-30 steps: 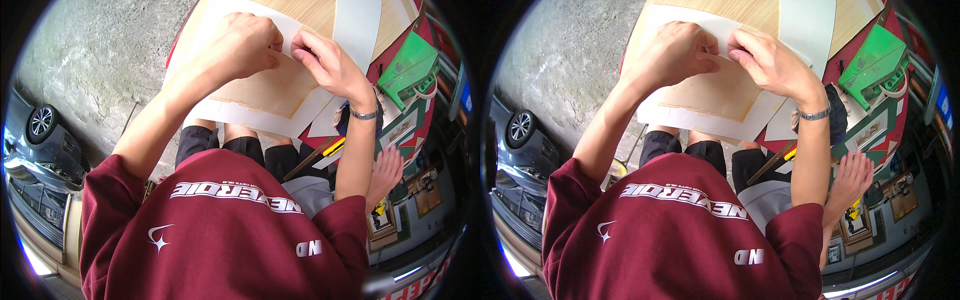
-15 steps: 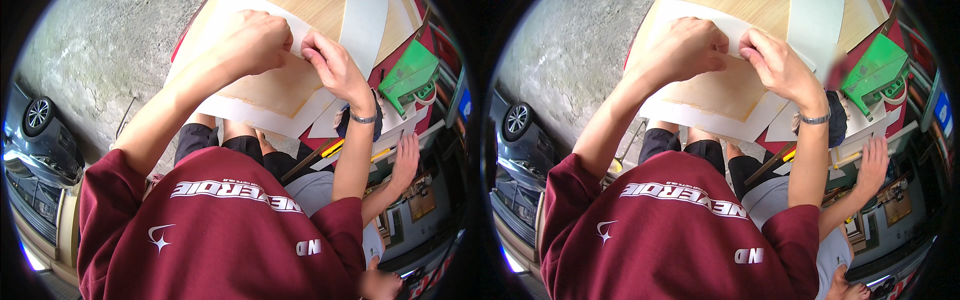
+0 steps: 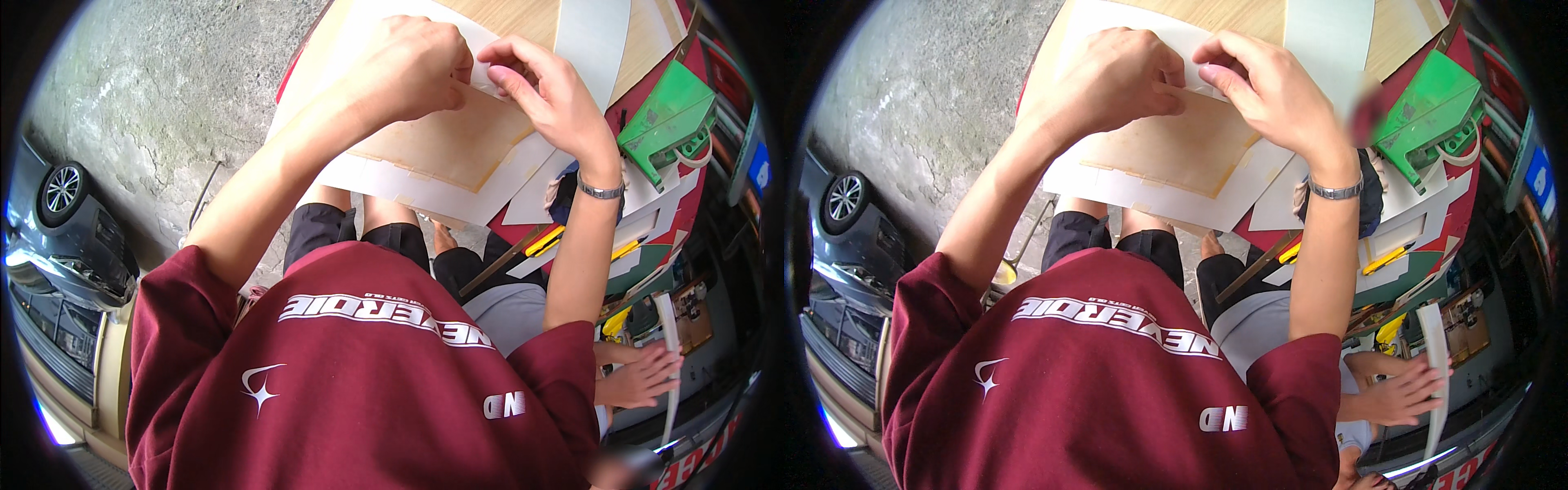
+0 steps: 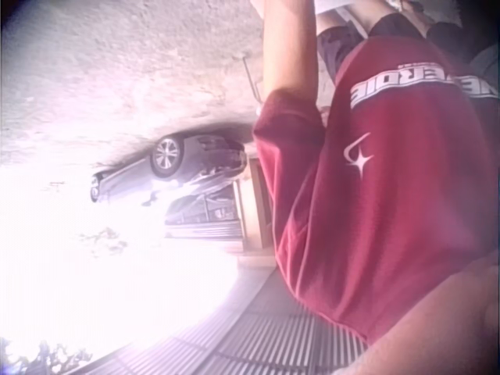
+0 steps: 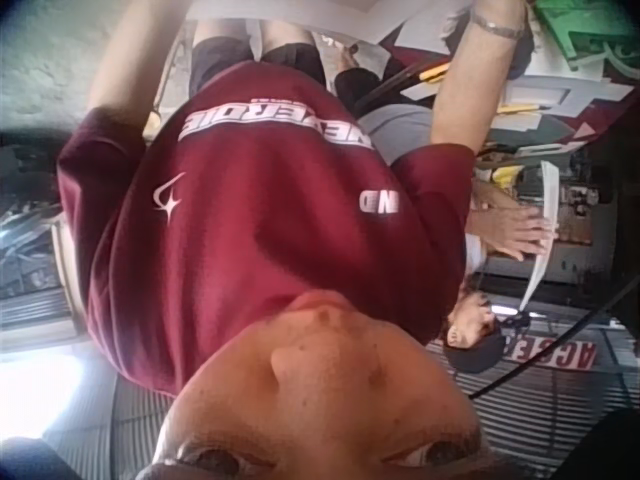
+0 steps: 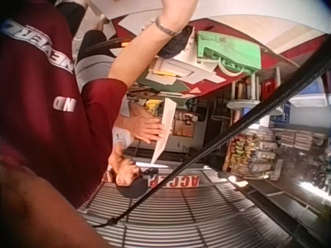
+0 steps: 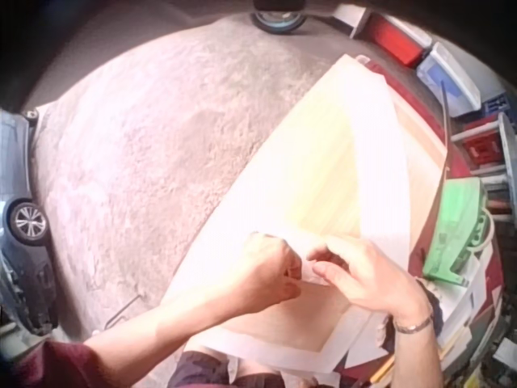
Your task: The person cleans a small printed image with a cloth, places it into a white mat, and then into a red mat. They flip the assembly to apply tape to the back, then flip it back to wipe the front. The person carries the matted artwork to a table where another person is working on a similar frame.
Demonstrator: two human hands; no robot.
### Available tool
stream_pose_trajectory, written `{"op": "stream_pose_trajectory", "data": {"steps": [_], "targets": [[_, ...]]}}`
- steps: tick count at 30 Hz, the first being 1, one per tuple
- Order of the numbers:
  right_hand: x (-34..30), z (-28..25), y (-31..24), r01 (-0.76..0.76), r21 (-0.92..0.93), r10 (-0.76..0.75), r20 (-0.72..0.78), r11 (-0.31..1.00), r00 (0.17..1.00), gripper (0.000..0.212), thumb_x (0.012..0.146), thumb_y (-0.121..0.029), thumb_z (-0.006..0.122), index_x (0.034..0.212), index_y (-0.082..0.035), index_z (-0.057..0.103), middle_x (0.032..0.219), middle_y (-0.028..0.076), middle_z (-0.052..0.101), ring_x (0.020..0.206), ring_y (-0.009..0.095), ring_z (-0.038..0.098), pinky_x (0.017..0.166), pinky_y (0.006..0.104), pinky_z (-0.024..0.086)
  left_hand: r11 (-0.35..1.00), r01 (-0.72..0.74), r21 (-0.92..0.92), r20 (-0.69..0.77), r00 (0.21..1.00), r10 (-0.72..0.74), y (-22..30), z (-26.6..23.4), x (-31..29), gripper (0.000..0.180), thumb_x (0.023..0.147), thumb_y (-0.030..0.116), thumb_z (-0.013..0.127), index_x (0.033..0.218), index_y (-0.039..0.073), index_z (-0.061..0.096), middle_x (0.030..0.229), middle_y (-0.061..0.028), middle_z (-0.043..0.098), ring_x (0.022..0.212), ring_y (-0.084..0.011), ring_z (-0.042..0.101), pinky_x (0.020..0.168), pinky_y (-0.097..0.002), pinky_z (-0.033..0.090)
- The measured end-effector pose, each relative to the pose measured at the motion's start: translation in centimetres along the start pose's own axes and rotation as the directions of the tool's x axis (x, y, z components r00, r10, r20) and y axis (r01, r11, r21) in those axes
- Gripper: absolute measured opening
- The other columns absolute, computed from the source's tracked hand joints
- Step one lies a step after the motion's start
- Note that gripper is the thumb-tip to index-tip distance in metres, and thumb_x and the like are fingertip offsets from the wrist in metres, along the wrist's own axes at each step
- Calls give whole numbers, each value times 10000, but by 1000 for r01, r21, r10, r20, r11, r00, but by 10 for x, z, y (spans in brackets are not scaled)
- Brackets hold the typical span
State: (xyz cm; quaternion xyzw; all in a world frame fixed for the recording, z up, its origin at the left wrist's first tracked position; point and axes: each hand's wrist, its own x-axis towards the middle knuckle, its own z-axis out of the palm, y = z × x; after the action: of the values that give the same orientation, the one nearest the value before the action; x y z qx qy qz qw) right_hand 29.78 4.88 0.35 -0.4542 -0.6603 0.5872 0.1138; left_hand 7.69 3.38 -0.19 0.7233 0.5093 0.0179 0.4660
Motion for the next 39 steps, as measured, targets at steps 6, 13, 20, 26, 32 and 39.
{"op": "stream_pose_trajectory", "data": {"steps": [6,13,20,26,32,39], "targets": [[10,-9,-8,-12,-185,55,227,983,972,121,1027,-61,623,1071,44,665,948,85,681,911,162,642,869,304,527,1000,-7,16,-27,1000,8,-3,3,0,205,763,253,813,904,106,829,733,-121,743,687,-272,740,705,-385,587],[11,-8,-10,-42,-204,94,254,978,962,107,1018,-63,608,1047,38,631,919,92,655,837,179,598,791,317,506,999,-19,36,-37,999,21,-3,4,1,198,755,240,810,897,104,831,709,-131,731,676,-279,736,697,-388,586],[0,6,2,184,-159,-172,90,970,981,33,1002,20,579,1035,17,580,895,100,589,818,219,593,779,315,501,1000,-15,6,-44,999,15,-3,4,1,207,753,239,807,902,96,827,730,-132,739,689,-287,739,706,-391,585],[-13,20,3,56,-67,-64,-129,996,990,111,1035,-16,608,1129,14,659,949,68,645,869,163,632,817,291,523,999,43,21,42,998,-43,4,-3,2,269,769,266,825,973,91,820,814,-128,771,768,-281,757,752,-373,590],[-27,13,8,11,-76,-28,-222,997,975,110,998,-46,665,1085,20,682,958,131,695,834,237,678,767,347,540,974,97,-206,90,993,-79,6,-11,-1,279,833,268,818,1040,83,800,918,-121,794,833,-269,762,782,-372,589],[-26,18,8,-18,-39,10,-191,999,982,79,960,-36,683,1008,23,662,962,152,692,783,300,671,749,369,541,992,-110,55,-19,994,111,14,-10,3,242,896,184,769,1128,117,787,965,-95,785,963,-279,746,891,-378,574]]}}
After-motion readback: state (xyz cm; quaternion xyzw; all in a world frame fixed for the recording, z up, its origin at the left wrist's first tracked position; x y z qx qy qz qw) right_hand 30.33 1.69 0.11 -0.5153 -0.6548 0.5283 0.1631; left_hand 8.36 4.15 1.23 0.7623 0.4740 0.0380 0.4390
